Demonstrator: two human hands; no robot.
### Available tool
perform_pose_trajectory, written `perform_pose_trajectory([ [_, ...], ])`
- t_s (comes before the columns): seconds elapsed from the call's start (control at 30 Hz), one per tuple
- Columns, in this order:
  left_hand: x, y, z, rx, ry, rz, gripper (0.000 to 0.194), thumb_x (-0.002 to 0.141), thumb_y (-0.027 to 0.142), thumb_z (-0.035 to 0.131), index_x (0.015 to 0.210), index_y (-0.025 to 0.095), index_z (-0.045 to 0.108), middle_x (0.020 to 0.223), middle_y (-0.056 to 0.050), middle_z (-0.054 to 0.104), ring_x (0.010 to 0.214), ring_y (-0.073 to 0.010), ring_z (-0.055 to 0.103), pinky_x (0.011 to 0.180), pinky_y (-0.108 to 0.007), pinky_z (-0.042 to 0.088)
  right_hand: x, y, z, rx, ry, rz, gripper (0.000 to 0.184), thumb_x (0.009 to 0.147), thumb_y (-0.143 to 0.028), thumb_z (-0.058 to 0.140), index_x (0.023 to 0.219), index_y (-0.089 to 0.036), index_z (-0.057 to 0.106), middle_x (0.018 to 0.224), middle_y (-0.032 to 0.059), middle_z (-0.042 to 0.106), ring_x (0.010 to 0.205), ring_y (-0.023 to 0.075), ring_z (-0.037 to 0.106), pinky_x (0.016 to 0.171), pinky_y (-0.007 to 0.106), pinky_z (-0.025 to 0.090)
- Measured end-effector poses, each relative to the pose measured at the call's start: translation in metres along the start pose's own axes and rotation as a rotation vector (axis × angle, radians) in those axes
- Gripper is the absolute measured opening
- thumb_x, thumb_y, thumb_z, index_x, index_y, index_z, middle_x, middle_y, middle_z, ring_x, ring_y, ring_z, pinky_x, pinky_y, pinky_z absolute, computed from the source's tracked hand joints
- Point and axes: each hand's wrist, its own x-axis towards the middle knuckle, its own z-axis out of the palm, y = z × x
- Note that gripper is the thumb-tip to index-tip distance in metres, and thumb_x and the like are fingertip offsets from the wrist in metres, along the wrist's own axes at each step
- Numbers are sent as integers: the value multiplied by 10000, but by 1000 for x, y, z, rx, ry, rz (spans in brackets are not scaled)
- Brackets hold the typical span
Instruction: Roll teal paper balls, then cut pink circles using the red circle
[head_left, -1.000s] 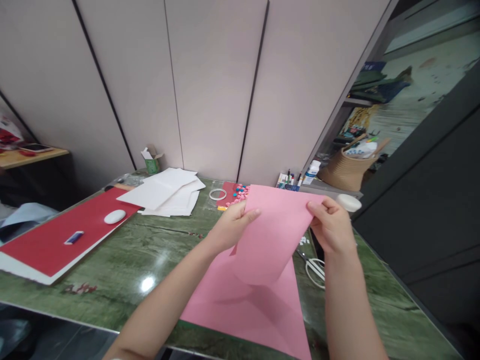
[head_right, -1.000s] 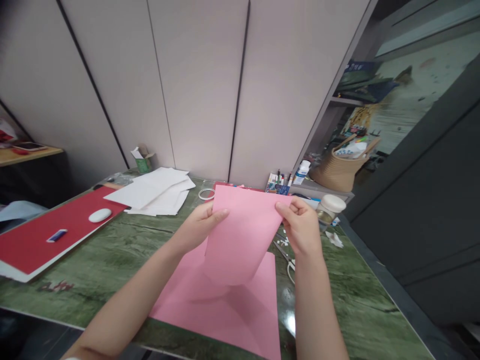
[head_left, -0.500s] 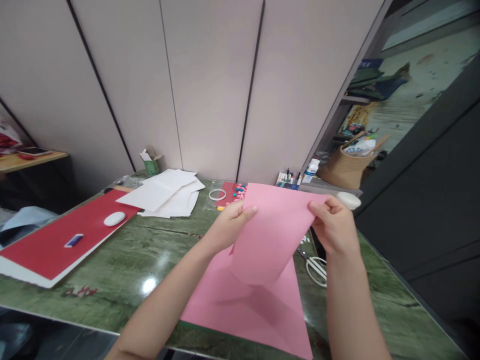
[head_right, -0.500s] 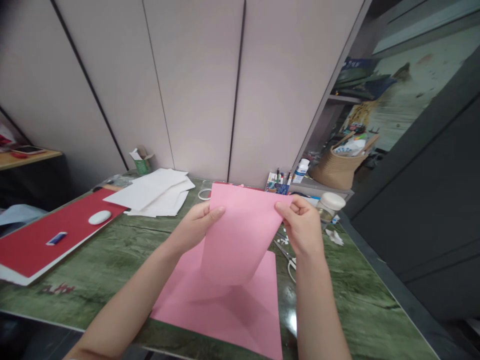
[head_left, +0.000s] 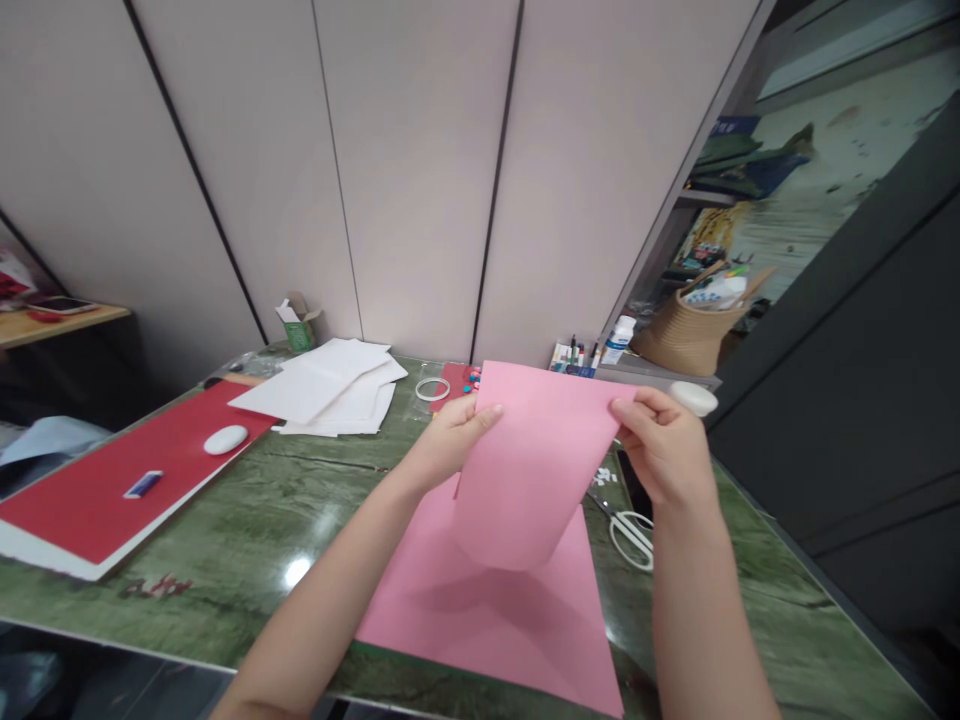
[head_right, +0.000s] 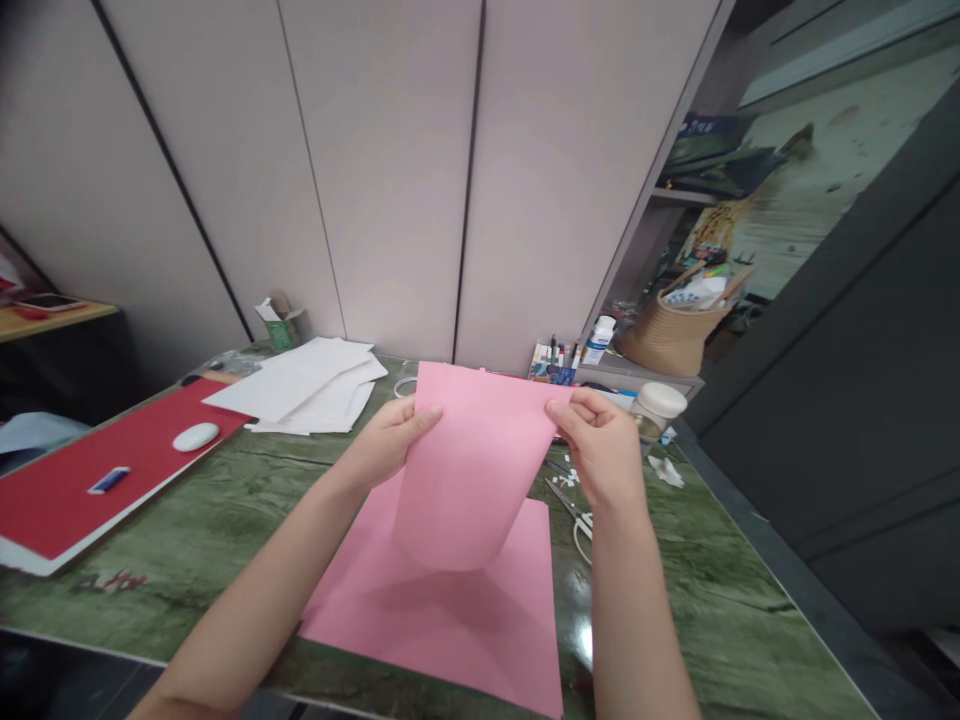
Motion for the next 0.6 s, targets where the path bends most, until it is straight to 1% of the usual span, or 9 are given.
perform_pose_trajectory([
  [0.13, 4, -6, -4, -28, -26, -9, 363, 764, 454, 494, 841, 107, 564, 688, -39, 571, 611, -123, 523, 570, -235, 402, 1, -1, -3, -18, -19, 20, 165, 582, -227, 732, 711, -164, 650, 588, -12, 647, 494, 78, 552, 480, 177, 439],
  [0.27, 5, -7, -5, -47, -43, -11, 360, 759, 452, 502, 840, 107, 564, 681, -34, 568, 599, -118, 515, 571, -235, 393, 2, -1, -3, -26, -3, 33, 166, 570, -228, 740, 700, -177, 650, 602, -8, 657, 489, 81, 553, 473, 178, 446],
  [0.43, 3, -5, -4, -30, -26, -18, 375, 745, 465, 513, 840, 109, 578, 662, -34, 577, 606, -130, 526, 578, -243, 393, 2, 0, -4, -48, 12, 25, 165, 566, -231, 740, 689, -179, 642, 579, -16, 646, 472, 82, 549, 457, 179, 441],
  [0.6, 2, -1, -4, 3, -12, 2, 369, 754, 455, 506, 863, 110, 577, 700, -43, 591, 642, -139, 536, 602, -252, 400, 2, -2, -4, -38, -15, 44, 157, 580, -222, 733, 705, -178, 648, 607, -12, 657, 498, 82, 568, 490, 178, 466],
])
